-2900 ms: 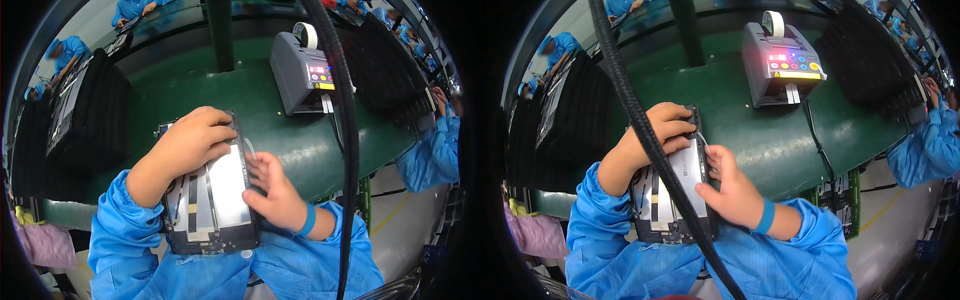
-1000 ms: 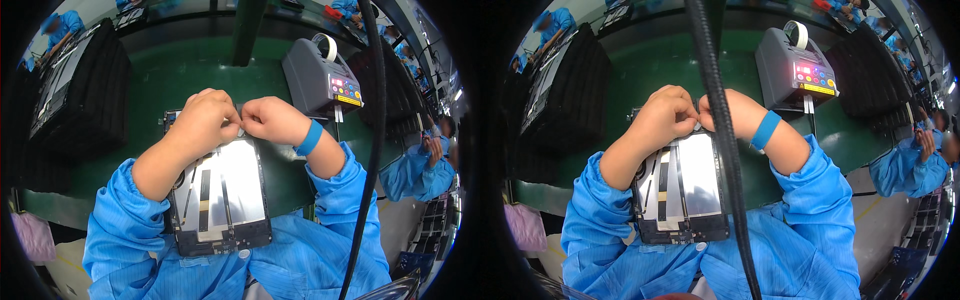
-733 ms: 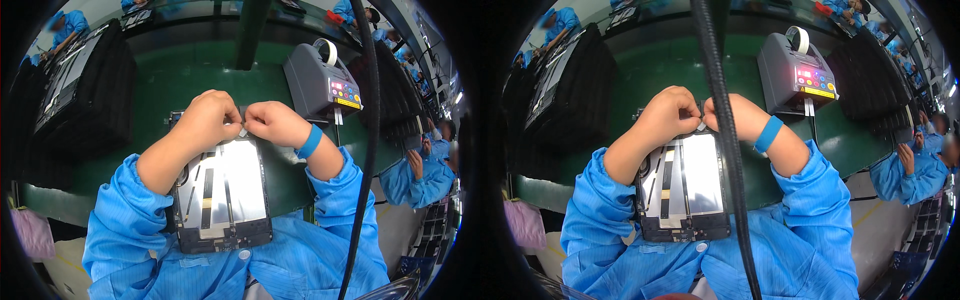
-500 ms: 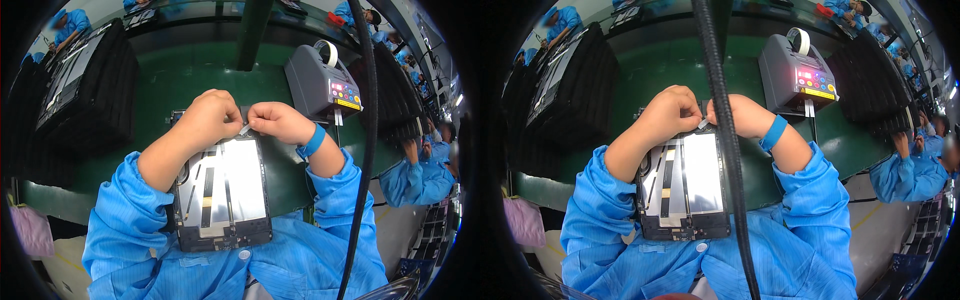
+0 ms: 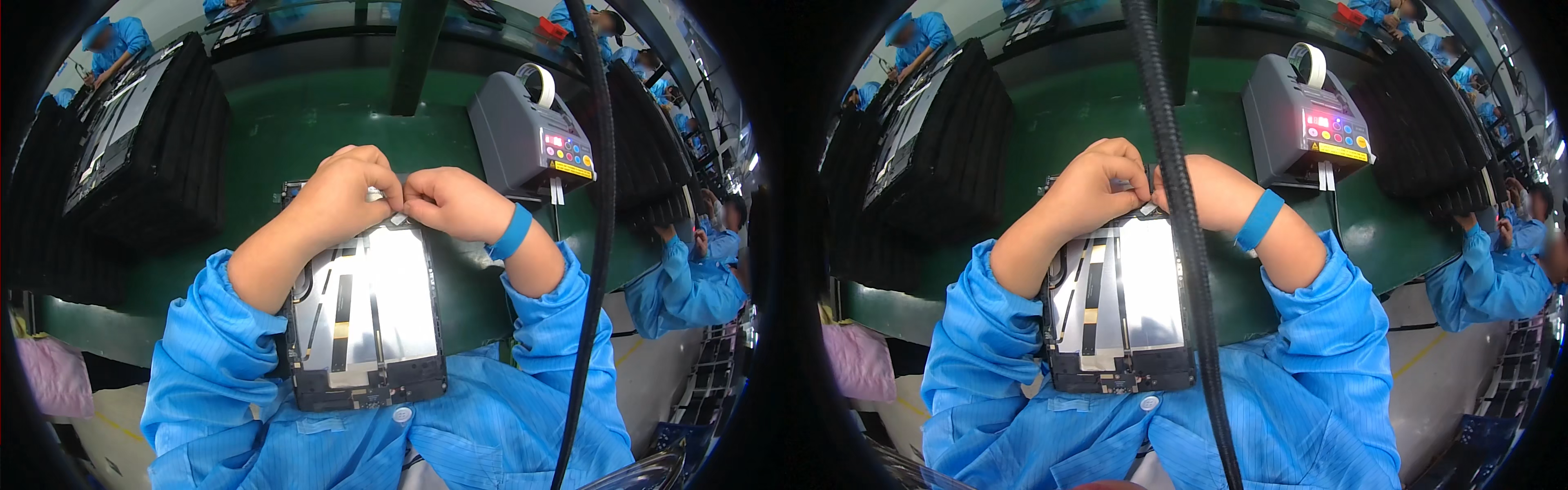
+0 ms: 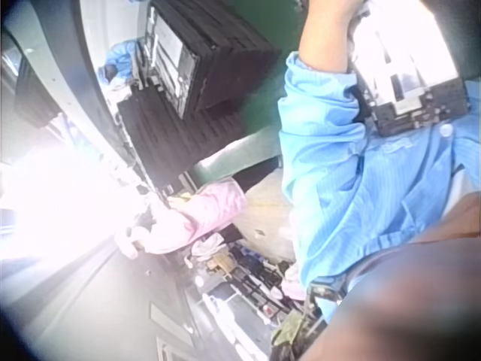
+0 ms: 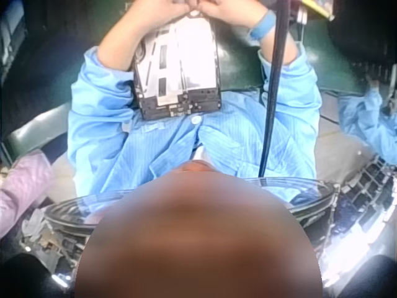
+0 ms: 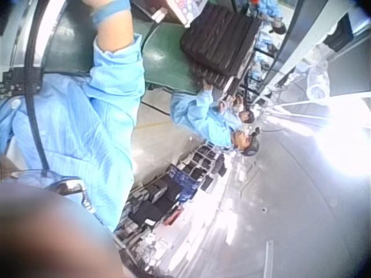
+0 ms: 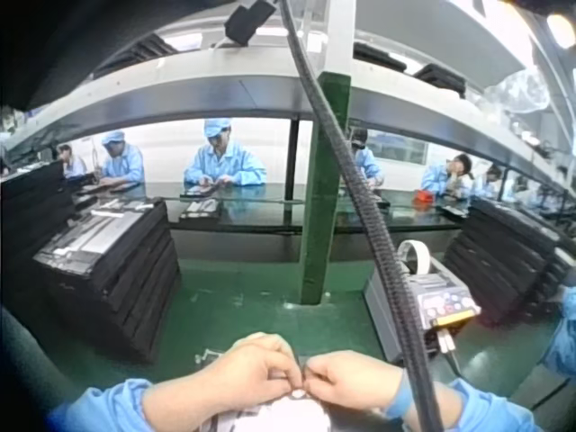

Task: The person applies small white adhesive strips to the internal components of black electronic devices on a green workbench. They repeatedly pick up a device, apply the strips, and place it back down, working in a repetitive assembly-line manner.

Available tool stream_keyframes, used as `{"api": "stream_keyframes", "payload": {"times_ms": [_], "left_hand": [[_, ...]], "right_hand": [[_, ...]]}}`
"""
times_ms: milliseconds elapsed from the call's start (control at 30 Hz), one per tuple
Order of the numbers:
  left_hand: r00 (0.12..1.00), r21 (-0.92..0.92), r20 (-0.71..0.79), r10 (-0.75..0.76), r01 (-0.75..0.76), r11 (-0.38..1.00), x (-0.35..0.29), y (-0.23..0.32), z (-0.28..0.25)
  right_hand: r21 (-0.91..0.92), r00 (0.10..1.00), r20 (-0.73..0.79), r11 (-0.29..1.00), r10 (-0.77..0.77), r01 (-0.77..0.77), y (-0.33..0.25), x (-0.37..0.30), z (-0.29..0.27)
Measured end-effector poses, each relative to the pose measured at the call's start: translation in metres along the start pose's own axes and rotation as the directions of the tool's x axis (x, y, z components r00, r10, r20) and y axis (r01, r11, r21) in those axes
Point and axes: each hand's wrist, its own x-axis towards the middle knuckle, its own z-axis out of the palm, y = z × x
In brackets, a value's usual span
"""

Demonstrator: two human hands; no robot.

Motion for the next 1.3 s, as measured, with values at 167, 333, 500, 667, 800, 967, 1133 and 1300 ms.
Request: {"api": "stream_keyframes", "payload": {"times_ms": [167,333,500,667,800,967,1133,1300], "left_hand": [[1.0,0.016,0.0,0.002,-0.002,1.0,-0.002,-0.002,0.001],[0.998,0.102,-0.002,0.057,-0.057,0.993,-0.005,-0.001,0.005],[0.978,0.409,0.062,0.198,-0.206,0.889,-0.018,0.016,-0.007],[0.976,0.61,0.087,0.199,-0.211,0.764,-0.042,0.04,-0.013],[0.999,0.479,-0.042,-0.012,0.031,0.877,-0.087,0.056,-0.019],[0.948,0.03,0.049,-0.313,0.312,0.95,-0.178,0.059,-0.008],[0.971,-0.135,0.079,-0.224,0.233,0.963,-0.194,0.075,-0.011],[0.999,0.002,-0.034,-0.032,0.032,0.999,-0.176,0.109,-0.092]], "right_hand": [[-0.055,0.997,0.01,0.996,-0.076,0.076,0.004,0.002,0.0],[-0.052,1.0,0.021,0.999,0.012,-0.011,-0.005,0.001,-0.002],[-0.032,0.931,-0.066,0.932,0.359,-0.361,-0.007,0.002,0.0],[0.188,0.806,0.06,0.787,0.588,-0.588,0.011,-0.008,-0.002],[0.309,0.849,-0.236,0.865,0.472,-0.396,0.029,-0.063,0.032],[-0.044,0.976,-0.173,0.989,0.131,-0.141,-0.042,-0.142,0.076],[0.318,0.99,-0.106,0.947,0.09,-0.052,-0.062,-0.139,0.101],[0.376,0.958,-0.264,0.903,-0.11,0.207,-0.109,-0.088,0.058]]}}
